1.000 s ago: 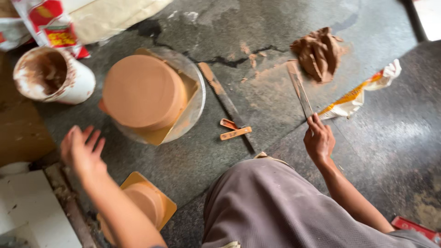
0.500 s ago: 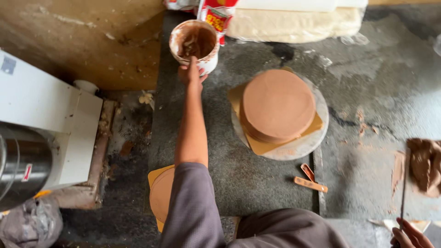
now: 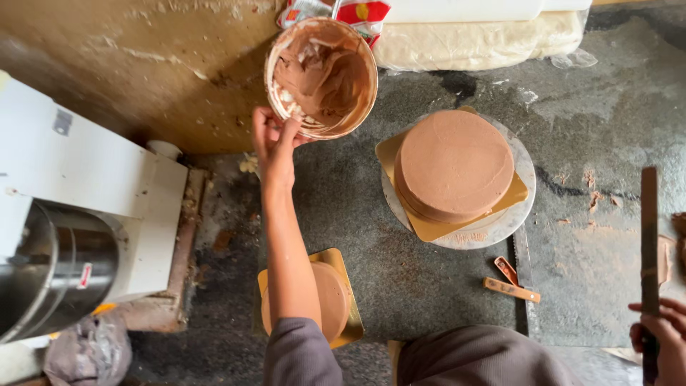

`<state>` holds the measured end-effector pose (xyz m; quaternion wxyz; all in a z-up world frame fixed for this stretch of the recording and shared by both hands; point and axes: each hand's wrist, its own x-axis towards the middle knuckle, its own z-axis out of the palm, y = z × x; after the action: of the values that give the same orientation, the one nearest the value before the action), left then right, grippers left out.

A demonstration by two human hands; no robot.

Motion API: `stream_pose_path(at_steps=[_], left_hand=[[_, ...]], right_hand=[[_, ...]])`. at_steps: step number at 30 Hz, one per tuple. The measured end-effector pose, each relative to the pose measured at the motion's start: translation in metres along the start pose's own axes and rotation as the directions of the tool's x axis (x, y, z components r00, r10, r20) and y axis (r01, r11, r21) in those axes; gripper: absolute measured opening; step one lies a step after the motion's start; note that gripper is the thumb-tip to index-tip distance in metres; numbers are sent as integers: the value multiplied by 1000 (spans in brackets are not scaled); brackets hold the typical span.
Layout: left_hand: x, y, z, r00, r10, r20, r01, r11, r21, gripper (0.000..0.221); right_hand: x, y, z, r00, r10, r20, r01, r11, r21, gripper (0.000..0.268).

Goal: The person frosts a chocolate cake on a rotating stand using a metal spatula, then transfers it to a square gold board, and finally refills a large container with frosting.

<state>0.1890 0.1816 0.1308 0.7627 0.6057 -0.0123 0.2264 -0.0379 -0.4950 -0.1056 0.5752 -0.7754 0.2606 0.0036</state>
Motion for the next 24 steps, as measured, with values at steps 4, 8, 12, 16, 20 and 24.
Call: stream_pose_path(at_steps=[4, 8, 12, 16, 20, 24], left_hand=[[-13, 52, 25, 983, 151, 104, -149, 988, -28, 31], [-30, 90, 71, 968, 223, 115, -214, 974, -79, 32], [-44, 118, 139, 937, 252, 242, -221, 964, -150, 18], [-69, 124, 220, 862, 186, 471, -273, 954, 122, 19], [-94, 108, 301, 684, 196, 703, -399, 907, 136, 43], [-125, 88, 355, 591, 265, 762, -542, 830, 132, 51]], right_hand=[[-10, -33, 11, 986, -164, -20, 165, 980, 114, 12], [-47, -100, 16, 976, -207, -65, 215, 890, 402, 26], [-79, -127, -11, 941, -311, -134, 338, 886, 317, 35], [-99, -145, -50, 847, -499, -185, 458, 860, -223, 32], [-149, -220, -62, 650, -738, -182, 508, 600, -618, 27], [-189, -285, -61, 545, -825, -153, 540, 484, -689, 30]])
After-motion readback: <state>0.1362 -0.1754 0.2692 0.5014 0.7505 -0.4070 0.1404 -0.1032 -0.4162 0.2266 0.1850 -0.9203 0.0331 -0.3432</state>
